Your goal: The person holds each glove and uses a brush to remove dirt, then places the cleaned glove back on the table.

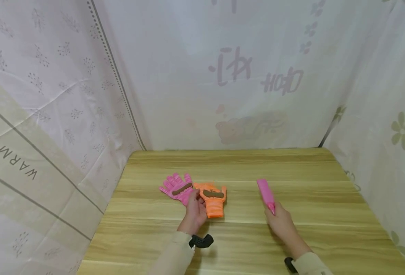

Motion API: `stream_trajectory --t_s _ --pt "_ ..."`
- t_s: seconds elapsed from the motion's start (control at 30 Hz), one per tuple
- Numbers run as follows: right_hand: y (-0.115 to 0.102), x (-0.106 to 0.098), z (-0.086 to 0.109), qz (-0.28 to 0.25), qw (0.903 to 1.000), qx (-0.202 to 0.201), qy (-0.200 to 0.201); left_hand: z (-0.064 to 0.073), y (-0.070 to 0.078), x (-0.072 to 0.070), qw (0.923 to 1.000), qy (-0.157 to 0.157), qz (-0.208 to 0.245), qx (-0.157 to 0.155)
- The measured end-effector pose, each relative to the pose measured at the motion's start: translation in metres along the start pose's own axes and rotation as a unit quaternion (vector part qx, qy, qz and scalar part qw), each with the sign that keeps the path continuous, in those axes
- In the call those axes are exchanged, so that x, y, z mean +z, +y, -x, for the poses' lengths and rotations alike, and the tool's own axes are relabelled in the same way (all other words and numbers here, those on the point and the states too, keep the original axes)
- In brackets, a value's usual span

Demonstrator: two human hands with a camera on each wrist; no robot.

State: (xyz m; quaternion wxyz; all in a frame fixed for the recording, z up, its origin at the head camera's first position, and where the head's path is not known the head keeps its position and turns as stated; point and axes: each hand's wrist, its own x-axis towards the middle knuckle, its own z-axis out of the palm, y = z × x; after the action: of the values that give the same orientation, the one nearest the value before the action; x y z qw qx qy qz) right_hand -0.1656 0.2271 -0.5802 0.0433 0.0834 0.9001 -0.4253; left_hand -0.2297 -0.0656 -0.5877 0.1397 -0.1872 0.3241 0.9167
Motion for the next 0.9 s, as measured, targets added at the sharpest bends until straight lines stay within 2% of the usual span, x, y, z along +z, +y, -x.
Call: stream_trajectory --t_s 0.17,0.4,0.67,0.8,0.9 --pt "-0.011 0.004 -0.002 -0.006 0.9998 -0.020 0.006 0.000 0.000 0.006 0.9999 0.005 0.005 0.010" --pt "-0.027 0.016 -0.001 -0.019 0.9991 -0.036 -0.011 0.005 -0.002 0.009 0.9993 0.016 -0.031 0.013" --pt "-0.044 0.031 0.001 -0.025 0.9983 -0.044 -0.029 0.012 -0.002 0.012 0.9982 0.001 -0.056 0.018" --pt "-0.052 0.035 0.002 -0.021 0.9980 -0.052 -0.030 0.015 -0.003 0.015 0.9966 -0.018 -0.078 0.021" --pt "-0.058 0.038 0.001 -0.018 0.9975 -0.061 -0.032 0.015 -0.004 0.018 0.9969 -0.022 -0.073 0.020"
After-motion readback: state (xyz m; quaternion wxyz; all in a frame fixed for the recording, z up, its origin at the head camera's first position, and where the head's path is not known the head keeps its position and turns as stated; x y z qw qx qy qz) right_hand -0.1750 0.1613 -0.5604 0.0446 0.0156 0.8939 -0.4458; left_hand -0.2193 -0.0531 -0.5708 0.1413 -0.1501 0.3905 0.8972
